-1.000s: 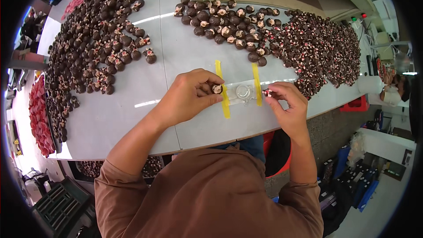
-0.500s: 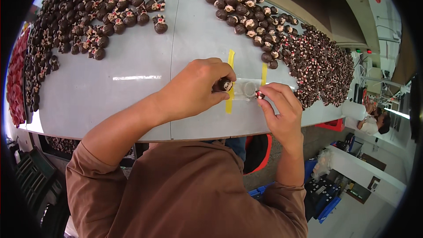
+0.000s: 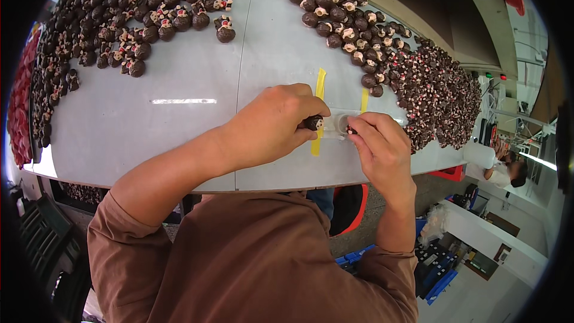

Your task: Assembling small brown metallic components using a jig on a workbench.

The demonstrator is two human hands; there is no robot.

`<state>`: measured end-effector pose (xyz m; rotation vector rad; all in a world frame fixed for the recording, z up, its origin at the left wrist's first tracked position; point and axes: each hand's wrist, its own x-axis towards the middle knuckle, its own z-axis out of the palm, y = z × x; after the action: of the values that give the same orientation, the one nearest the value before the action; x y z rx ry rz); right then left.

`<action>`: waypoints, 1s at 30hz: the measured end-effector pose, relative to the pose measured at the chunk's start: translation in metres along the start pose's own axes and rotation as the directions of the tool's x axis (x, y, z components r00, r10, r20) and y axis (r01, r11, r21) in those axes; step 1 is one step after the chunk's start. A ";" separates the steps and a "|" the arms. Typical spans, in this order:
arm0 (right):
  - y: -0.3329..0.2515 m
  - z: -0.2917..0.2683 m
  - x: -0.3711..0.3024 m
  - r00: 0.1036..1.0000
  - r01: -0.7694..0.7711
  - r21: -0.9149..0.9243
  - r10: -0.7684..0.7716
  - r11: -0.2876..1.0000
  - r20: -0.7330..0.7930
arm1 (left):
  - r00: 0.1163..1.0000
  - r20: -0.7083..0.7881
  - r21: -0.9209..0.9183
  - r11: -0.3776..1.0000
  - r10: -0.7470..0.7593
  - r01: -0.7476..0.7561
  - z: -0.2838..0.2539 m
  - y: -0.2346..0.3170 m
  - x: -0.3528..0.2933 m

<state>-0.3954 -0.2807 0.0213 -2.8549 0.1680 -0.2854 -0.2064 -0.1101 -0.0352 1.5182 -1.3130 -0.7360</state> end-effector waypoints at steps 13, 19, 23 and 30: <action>-0.022 0.004 -0.016 0.969 -0.094 0.402 0.176 0.911 -0.173 | 0.937 0.200 -0.332 0.880 -0.288 0.341 -0.002 0.013 0.003; -0.027 0.022 -0.019 0.947 -0.074 0.482 0.213 0.873 -0.241 | 0.919 0.248 -0.392 0.835 -0.307 0.385 0.001 0.008 0.004; -0.027 0.026 -0.016 0.950 -0.068 0.468 0.200 0.881 -0.239 | 0.916 0.253 -0.400 0.829 -0.312 0.392 0.003 0.005 0.003; -0.027 0.027 -0.012 0.958 -0.031 0.401 0.142 0.916 -0.250 | 0.921 0.248 -0.379 0.844 -0.301 0.379 0.002 0.005 0.002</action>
<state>-0.3995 -0.2467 0.0011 -2.3905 0.2597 -0.6218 -0.2099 -0.1127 -0.0313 1.3602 -0.9279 -1.3247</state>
